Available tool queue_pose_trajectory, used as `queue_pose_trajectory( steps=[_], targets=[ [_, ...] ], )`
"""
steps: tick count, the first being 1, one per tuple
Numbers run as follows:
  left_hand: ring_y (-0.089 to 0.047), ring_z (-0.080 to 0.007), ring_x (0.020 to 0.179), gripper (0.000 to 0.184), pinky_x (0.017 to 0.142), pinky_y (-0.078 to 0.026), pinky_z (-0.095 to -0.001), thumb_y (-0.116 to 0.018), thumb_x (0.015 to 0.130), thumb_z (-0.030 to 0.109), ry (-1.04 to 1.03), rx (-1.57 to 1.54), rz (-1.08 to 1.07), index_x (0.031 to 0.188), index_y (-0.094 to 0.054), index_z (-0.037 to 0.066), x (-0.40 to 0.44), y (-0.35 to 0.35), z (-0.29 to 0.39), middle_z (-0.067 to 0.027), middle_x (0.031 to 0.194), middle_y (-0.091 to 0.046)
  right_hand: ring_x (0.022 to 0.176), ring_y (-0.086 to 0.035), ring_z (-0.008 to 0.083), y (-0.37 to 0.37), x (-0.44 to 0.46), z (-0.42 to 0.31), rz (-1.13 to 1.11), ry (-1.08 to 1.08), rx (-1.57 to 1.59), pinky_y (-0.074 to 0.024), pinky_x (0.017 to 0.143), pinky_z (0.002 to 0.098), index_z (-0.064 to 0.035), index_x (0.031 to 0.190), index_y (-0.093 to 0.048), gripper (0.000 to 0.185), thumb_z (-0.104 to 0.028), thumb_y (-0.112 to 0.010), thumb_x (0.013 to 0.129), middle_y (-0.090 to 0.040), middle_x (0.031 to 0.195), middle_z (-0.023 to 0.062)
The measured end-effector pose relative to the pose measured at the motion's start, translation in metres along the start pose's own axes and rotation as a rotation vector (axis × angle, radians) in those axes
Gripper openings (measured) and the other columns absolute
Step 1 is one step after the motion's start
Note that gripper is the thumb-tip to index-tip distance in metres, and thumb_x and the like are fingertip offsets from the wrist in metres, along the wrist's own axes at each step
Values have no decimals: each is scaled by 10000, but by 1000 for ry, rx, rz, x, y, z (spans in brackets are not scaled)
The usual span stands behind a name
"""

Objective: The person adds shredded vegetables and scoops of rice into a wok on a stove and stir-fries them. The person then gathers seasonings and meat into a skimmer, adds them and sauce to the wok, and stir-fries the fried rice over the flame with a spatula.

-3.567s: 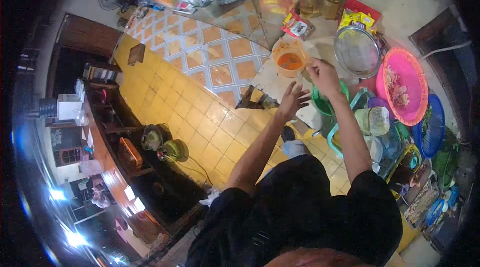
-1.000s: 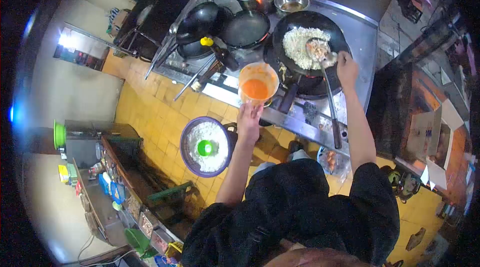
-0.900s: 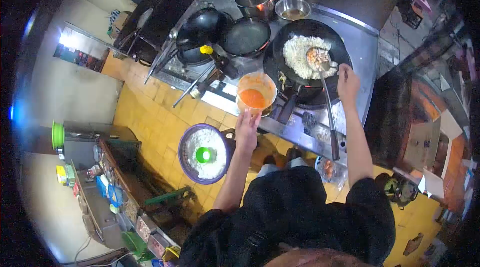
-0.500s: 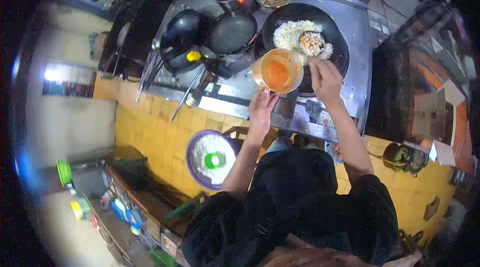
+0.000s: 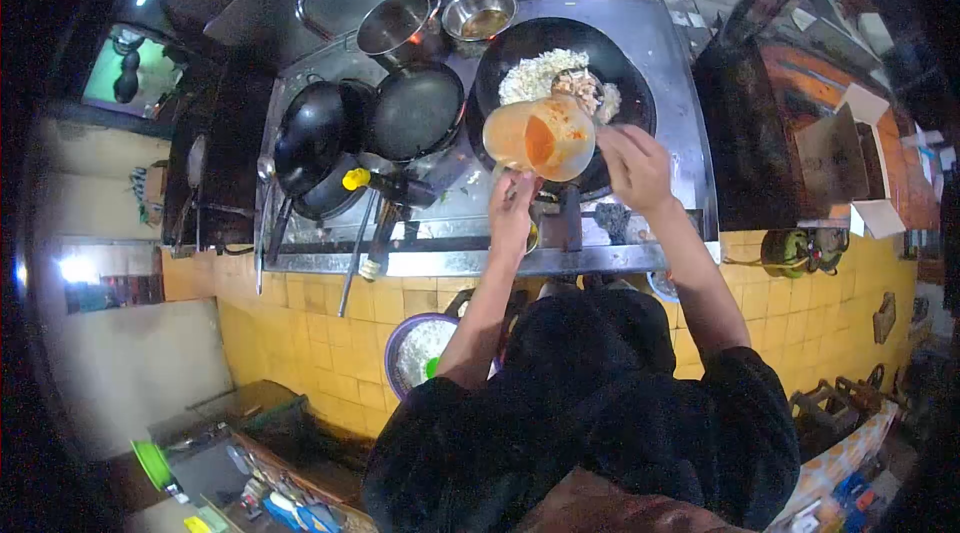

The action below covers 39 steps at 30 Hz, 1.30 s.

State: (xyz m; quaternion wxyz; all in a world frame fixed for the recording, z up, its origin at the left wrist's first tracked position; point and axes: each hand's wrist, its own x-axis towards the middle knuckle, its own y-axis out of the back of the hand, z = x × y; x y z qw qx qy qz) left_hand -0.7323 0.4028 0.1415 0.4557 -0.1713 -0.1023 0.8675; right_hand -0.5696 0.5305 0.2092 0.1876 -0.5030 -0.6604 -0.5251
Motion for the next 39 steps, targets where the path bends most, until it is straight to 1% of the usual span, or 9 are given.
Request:
queue_pose_trajectory(
  steps=[7,15,17,21,23,26,37,38,39],
  targets=[
    [-590,-140,945,141,886,-480,-308,-585,946,179,-9,-96,-46,957,-580,39,21,11,-13,-22,958,-601,729,-633,274,-3,-12,-12,23,96,-31,-524,621,368,-55,964,-667,217,-65,-657,748,-634,920,118],
    [-583,-151,978,176,920,-476,-316,-590,944,220,-56,152,-76,958,-560,47,29,6,-15,-33,1086,-570,835,-624,322,-58,-27,29,-230,-238,-98,-528,701,391,-103,997,-681,194,-199,-580,862,-657,924,156],
    [-576,-158,1004,193,948,-468,-313,-589,945,223,-14,125,-31,990,-559,38,38,8,-19,-36,1112,-558,787,-620,358,-69,-30,31,-282,-549,-35,-519,681,388,-89,997,-683,216,-218,-558,876,-659,875,178],
    [-572,-181,1045,203,982,-462,-334,-568,953,194,-33,145,-115,1064,-537,26,44,3,-15,-68,1133,-554,691,-631,317,-87,-44,49,-168,-648,117,-505,656,367,-52,990,-678,227,-223,-573,885,-666,772,157],
    [-573,-194,1055,206,990,-462,-344,-558,957,178,-15,53,-116,1089,-526,23,43,-1,-11,-81,1137,-555,554,-573,195,-89,-46,55,-101,-1103,574,-451,558,309,-29,965,-678,236,-237,-598,886,-661,681,88],
    [-570,-178,1027,237,959,-471,-314,-558,960,199,-39,-117,-43,1083,-510,3,50,-1,-5,-96,1101,-554,536,-477,79,-68,-34,52,-98,-1396,837,-364,484,245,-46,922,-680,214,-249,-624,883,-658,717,25],
    [-601,-266,1008,188,964,-505,-380,-560,947,174,-35,-337,113,985,-492,4,74,41,2,-117,1009,-546,523,-459,46,-29,16,81,66,-1363,982,-303,439,204,-80,931,-638,138,-204,-582,910,-647,771,19],
    [-622,-256,1004,312,940,-474,-336,-551,955,198,-43,-326,123,1196,-490,9,75,47,-1,-119,1137,-591,511,-464,41,-33,14,92,91,-1318,926,-294,428,194,-86,949,-649,133,-190,-575,912,-650,759,13],
    [-622,-256,1004,312,940,-474,-336,-551,955,198,-47,-332,127,1196,-490,9,75,54,-4,-119,1137,-591,511,-464,41,-40,10,101,83,-1313,925,-294,428,194,-86,949,-649,133,-190,-575,912,-650,759,13]
  ],
)
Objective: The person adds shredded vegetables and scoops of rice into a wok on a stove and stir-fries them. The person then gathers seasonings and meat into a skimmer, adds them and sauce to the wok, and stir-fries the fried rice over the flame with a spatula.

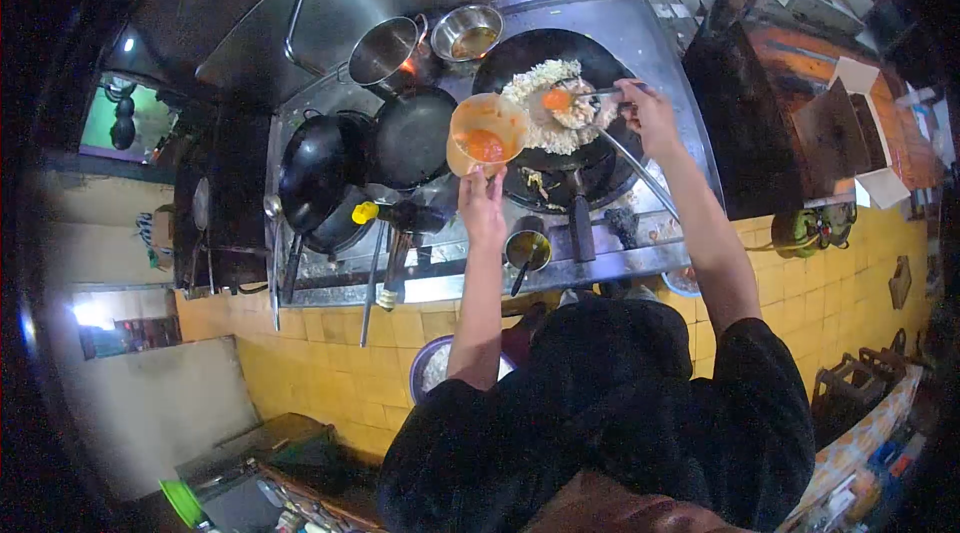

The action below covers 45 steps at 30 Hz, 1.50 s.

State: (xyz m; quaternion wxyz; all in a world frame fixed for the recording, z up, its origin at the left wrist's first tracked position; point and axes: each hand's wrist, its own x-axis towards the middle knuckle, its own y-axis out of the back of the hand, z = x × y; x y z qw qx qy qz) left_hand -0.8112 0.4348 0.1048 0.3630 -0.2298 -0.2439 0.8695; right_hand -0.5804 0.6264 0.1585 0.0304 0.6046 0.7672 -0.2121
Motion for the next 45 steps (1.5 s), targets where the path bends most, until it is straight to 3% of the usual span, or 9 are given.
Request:
queue_pose_trajectory(
  steps=[2,3,6,8,14,24,31,40,45],
  targets=[
    [-618,-262,1014,296,961,-467,-343,-551,956,196,9,9,7,1179,-500,8,-5,2,7,-117,1134,-593,558,-571,129,2,15,13,97,78,-198,-411,484,245,-57,990,-660,171,-172,-557,916,-687,794,67],
    [-618,-262,1014,296,961,-467,-343,-551,956,196,7,3,11,1179,-500,8,-8,3,9,-117,1134,-593,679,-657,244,17,35,38,167,456,-763,-496,617,317,-28,1037,-654,216,-177,-555,916,-705,872,128],
    [-582,-314,1072,363,989,-488,-403,-534,959,169,35,-13,2,1227,-442,-57,-14,5,17,-179,1197,-532,817,-674,325,13,8,28,292,679,-843,-503,735,371,-1,1049,-644,240,-178,-568,907,-690,941,168],
    [-578,-326,1083,337,984,-487,-401,-534,958,161,80,-25,-30,1210,-457,-49,-22,4,19,-186,1191,-536,684,-654,218,13,-14,24,286,754,-782,-488,627,308,-3,1045,-647,232,-185,-571,922,-706,885,118],
    [-590,-134,862,116,962,-483,-368,-568,949,176,249,46,-192,902,-562,70,-49,-29,3,12,811,-504,571,-452,12,9,-115,-7,96,443,-224,-365,504,182,-11,1089,-627,219,-167,-566,947,-659,778,20],
    [-612,-180,980,150,962,-472,-361,-496,975,128,571,15,-724,1074,-574,48,-164,-134,-68,-72,1089,-615,611,-577,126,124,-243,7,660,558,-574,-478,578,294,-55,1221,-503,367,-193,-610,899,-633,762,69],
    [-613,-206,996,101,881,-520,-341,-510,970,131,878,198,-1040,1019,-532,46,-300,-179,-130,-102,1067,-599,569,-598,164,221,-422,6,878,240,-392,-497,555,310,-6,1030,-587,217,-174,-483,939,-618,684,80],
    [-615,-262,1016,466,871,-517,-359,-486,992,228,1013,628,-1660,1368,-330,2,-579,-188,-233,-173,1160,-532,572,-648,212,367,-694,96,1446,132,-211,-514,551,340,6,928,-637,245,-163,-466,878,-616,615,133],
    [-601,-232,1014,593,847,-508,-329,-555,952,174,1040,780,-2032,1446,-234,107,-733,-187,-272,-197,1318,-432,546,-635,190,431,-863,165,1806,49,-206,-501,526,345,-5,833,-645,236,-198,-513,864,-652,650,125]
  ],
)
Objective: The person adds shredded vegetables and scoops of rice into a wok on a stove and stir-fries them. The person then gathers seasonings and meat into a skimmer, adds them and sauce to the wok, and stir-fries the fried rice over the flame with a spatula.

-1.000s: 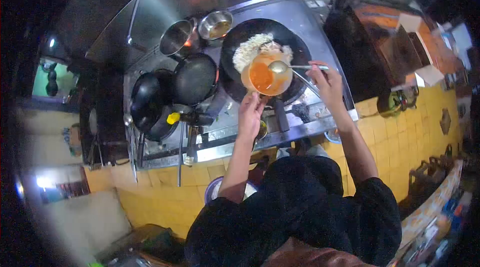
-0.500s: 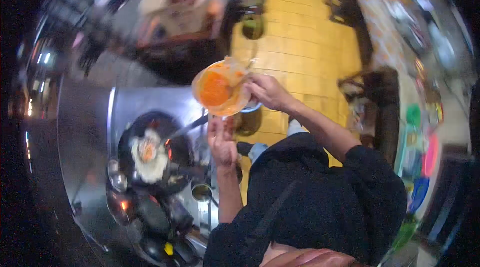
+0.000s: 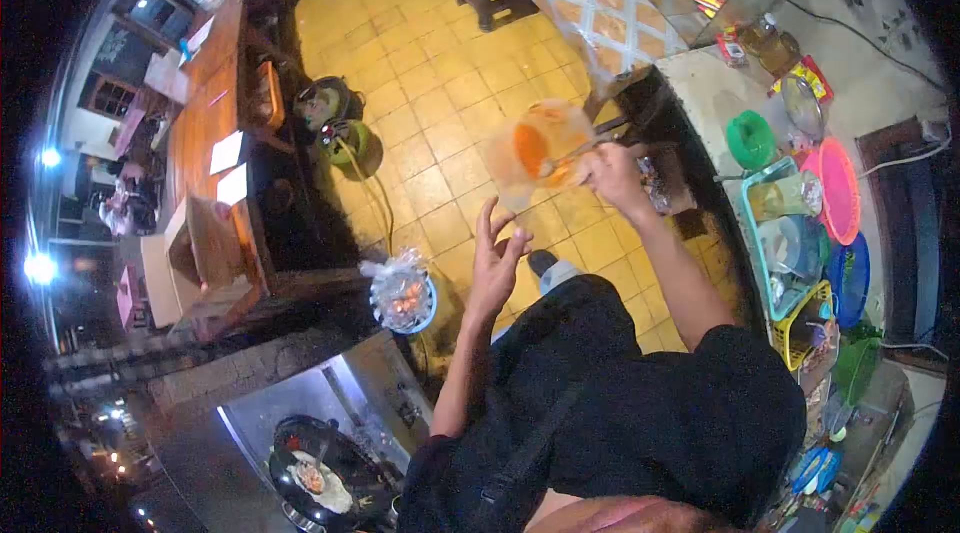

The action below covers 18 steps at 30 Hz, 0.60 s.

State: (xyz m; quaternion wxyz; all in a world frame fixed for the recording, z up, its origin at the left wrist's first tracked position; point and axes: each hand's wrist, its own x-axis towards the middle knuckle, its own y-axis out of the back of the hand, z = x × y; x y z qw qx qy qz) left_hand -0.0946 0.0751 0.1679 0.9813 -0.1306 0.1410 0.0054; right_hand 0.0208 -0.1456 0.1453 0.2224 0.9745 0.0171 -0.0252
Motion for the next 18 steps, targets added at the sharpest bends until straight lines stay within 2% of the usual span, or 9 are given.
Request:
queue_pose_trajectory(
  steps=[3,5,7,9,11,12,14,15,18],
  targets=[
    [-601,-238,1014,608,838,-508,-327,-564,948,173,41,-3,-97,1444,-221,96,29,-30,1,-203,1318,-435,590,-643,206,88,42,60,201,-100,-134,-508,565,357,-8,779,-648,233,-206,-547,849,-654,658,129],
    [-602,-233,1007,586,826,-516,-339,-558,950,184,58,32,-84,1433,-242,82,39,-29,-10,-205,1278,-471,603,-644,253,140,69,100,346,-204,-170,-509,573,371,-7,753,-650,249,-210,-547,853,-654,673,150],
    [-591,-252,1025,599,821,-511,-326,-606,924,197,189,36,-21,1408,-278,66,41,-15,-26,-203,1275,-468,522,-620,173,203,109,199,346,-74,-565,-502,496,311,34,816,-632,337,-238,-462,921,-637,607,120],
    [-591,-244,1008,579,808,-514,-327,-627,911,207,206,67,54,1379,-321,59,32,-8,-36,-197,1250,-486,521,-623,171,249,133,237,497,-72,-578,-497,494,321,37,781,-639,371,-255,-456,918,-649,620,124],
    [-586,-228,996,557,799,-515,-325,-631,909,207,229,95,62,1364,-344,62,25,0,-40,-187,1234,-496,513,-617,175,290,158,273,673,-181,-533,-475,473,307,24,735,-639,337,-225,-479,895,-668,646,110],
    [-575,-215,1008,559,802,-515,-325,-633,907,211,248,70,57,1362,-346,61,23,4,-42,-179,1230,-499,513,-617,175,304,164,281,662,-178,-538,-475,473,307,24,735,-639,337,-225,-479,895,-668,646,110],
    [-576,-210,1006,561,801,-515,-321,-634,906,212,267,66,98,1361,-345,58,16,12,-42,-176,1236,-497,505,-602,181,324,175,251,551,-561,-111,-459,465,300,-3,744,-644,192,-146,-555,836,-660,637,101],
    [-577,-206,1005,562,800,-516,-317,-635,905,213,278,65,138,1360,-345,54,12,16,-41,-174,1242,-494,521,-598,178,328,176,237,626,-600,146,-455,474,299,-19,764,-648,114,-107,-586,803,-652,648,91],
    [-599,-207,979,552,789,-523,-309,-643,900,232,285,30,280,1345,-378,42,-9,44,-59,-179,1236,-512,698,-596,203,341,184,258,626,-541,433,-472,604,314,-21,966,-600,176,-137,-548,844,-636,869,101]
  ],
)
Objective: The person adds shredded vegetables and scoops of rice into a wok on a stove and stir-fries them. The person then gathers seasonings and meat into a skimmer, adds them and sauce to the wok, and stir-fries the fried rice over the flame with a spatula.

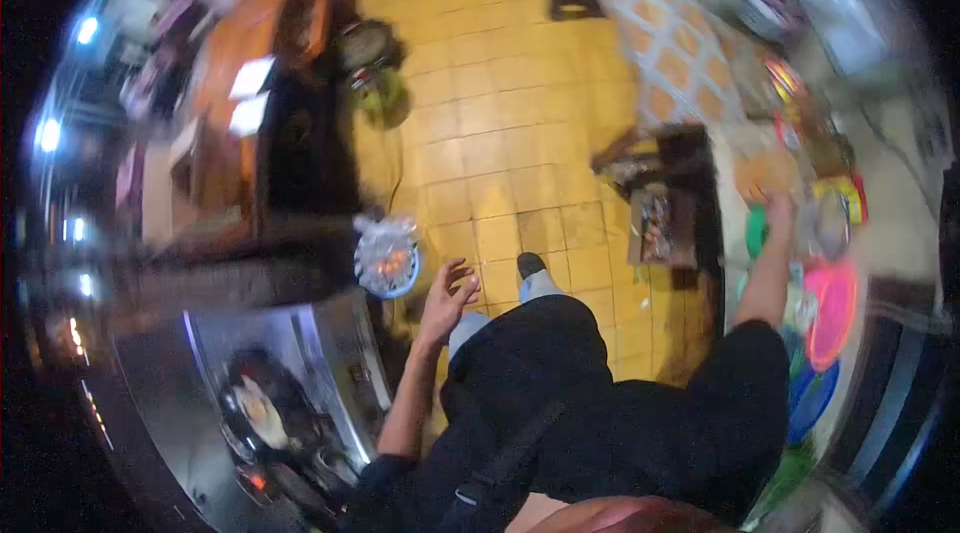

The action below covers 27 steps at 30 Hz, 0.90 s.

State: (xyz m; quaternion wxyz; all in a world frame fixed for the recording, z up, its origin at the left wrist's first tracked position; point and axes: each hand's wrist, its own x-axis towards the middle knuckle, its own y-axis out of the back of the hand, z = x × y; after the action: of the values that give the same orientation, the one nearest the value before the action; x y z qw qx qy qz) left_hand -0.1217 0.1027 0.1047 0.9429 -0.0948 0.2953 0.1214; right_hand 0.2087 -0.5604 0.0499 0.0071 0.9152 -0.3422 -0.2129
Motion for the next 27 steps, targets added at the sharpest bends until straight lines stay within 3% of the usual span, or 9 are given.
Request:
queue_pose_trajectory(
  steps=[4,8,12,15,17,20,23,24,27],
  targets=[
    [-607,-193,960,541,774,-528,-302,-646,896,269,-32,-61,192,1317,-414,21,-28,52,-39,-175,1220,-530,934,-592,236,7,52,32,-219,-85,303,-494,777,335,-24,1235,-536,372,-178,-498,898,-615,1164,114],
    [-600,-165,910,558,731,-520,-276,-644,894,302,-14,-266,410,1306,-415,3,-83,97,-71,-157,1199,-533,891,-597,247,-159,-140,92,-29,447,-233,-487,765,403,-34,998,-595,245,-239,-512,894,-628,1029,117],
    [-592,-154,913,508,781,-527,-301,-645,897,304,-65,-399,561,1281,-456,30,-143,150,-111,-106,1146,-537,1022,-560,267,-344,-333,304,-937,330,-199,-444,920,403,-9,1165,-563,353,-232,-548,891,-556,1157,158],
    [-591,-141,903,474,760,-523,-295,-635,903,309,-122,-439,721,1256,-480,33,-205,189,-137,-83,1106,-557,1047,-523,274,-381,-667,260,-1758,1034,-417,-485,802,322,-19,1295,-475,445,-111,-606,879,-449,1314,192],
    [-590,-139,902,465,752,-523,-296,-638,901,313,-138,-522,869,1247,-488,41,-244,209,-166,-75,1078,-571,1075,-530,346,-411,-795,270,-1900,1524,-186,-444,918,402,-2,1272,-488,442,-92,-632,864,-469,1304,211],
    [-592,-145,896,424,754,-520,-294,-636,905,289,-170,-678,1046,1227,-499,51,-300,222,-210,-71,1063,-577,1094,-534,365,-409,-956,265,-2241,1230,-270,-434,928,428,19,1255,-483,439,-194,-607,892,-509,1236,230],
    [-595,-153,890,380,743,-512,-284,-633,909,262,-203,-775,1208,1204,-512,55,-346,232,-247,-65,1071,-573,1039,-575,371,-428,-1040,329,-2212,1700,-419,-459,907,400,11,1292,-456,522,-245,-629,872,-579,1101,259],
    [-594,-144,885,397,727,-504,-279,-642,902,277,-181,-814,1250,1203,-515,52,-354,235,-263,-68,1081,-588,953,-610,356,-445,-1054,368,-2324,1634,-855,-493,840,398,-2,1280,-470,516,-254,-638,862,-605,1054,248],
    [-603,-140,866,417,711,-502,-273,-652,892,302,-264,-939,1339,1196,-526,45,-375,243,-294,-72,1091,-602,448,-503,166,-415,-1097,359,-2454,74,-1751,-450,458,318,-63,1011,-606,255,-266,-622,858,-618,773,82]
  ],
)
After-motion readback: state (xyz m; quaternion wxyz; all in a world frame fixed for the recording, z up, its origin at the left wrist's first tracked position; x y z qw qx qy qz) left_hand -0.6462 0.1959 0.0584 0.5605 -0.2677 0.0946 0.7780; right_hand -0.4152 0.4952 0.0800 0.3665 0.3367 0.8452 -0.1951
